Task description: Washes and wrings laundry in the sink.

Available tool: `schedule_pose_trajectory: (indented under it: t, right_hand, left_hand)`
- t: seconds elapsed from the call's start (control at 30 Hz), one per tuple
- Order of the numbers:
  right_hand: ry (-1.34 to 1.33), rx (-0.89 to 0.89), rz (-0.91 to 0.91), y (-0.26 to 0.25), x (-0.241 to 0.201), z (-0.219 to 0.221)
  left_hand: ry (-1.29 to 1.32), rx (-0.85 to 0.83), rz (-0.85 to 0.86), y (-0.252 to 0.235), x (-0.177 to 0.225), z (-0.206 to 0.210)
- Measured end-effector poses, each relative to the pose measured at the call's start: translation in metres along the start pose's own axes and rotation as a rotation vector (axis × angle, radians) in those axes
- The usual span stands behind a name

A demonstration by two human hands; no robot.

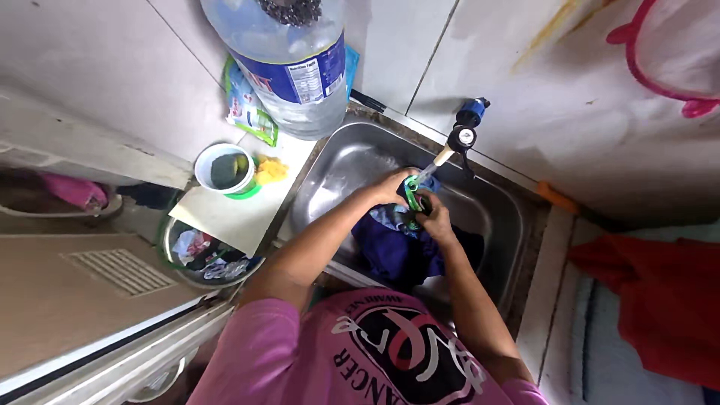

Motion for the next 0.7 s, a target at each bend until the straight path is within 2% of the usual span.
schedule_pose_trajectory:
  t: [0.07,0.13,0.23,0.27,0.33,0.43,0.5,0.6,0.7]
  right_hand:
    - [-0.074,0.095,-0.022,0.001,0.015,0.010]
    - [0.045,0.144,-0.040,0.007,0.019,0.026]
    - [0.239,0.181,0.085,0.010,0.019,0.039]
    - [0.238,0.217,0.119,0.007,0.023,0.038]
    - [0.232,0.240,0.166,-0.004,0.023,0.035]
    - [0.306,0.205,0.101,-0.020,0.010,0.036]
    - [0.307,0.182,0.105,-0.032,0.011,0.039]
    - [0.196,0.141,0.141,-0.039,0.008,0.033]
    - [0.071,0.230,0.053,-0.031,-0.023,0.013]
  left_hand:
    - [0.079,0.165,-0.082,-0.001,-0.016,0.004]
    - [0.168,0.349,-0.207,0.007,-0.031,0.015]
    - [0.210,0.526,-0.307,0.020,-0.034,0.039]
    - [0.210,0.512,-0.296,0.023,-0.029,0.043]
    - [0.270,0.383,-0.274,0.026,-0.014,0.041]
    - [0.304,0.263,-0.273,0.032,-0.005,0.032]
    - [0.309,0.253,-0.262,0.028,-0.009,0.027]
    - [0.553,0.284,-0.250,0.041,-0.015,0.024]
    - [0.832,0.558,-0.270,0.049,-0.035,0.001]
Point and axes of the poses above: each hand's wrist, its own y-axis away from the middle knuckle, its own z-axis out of the palm, x = y × z, the point moved 6 cm from there along -y, towards the middle knuckle, and after that the axes turned 13 degrees about y, right-handed, at the moved point
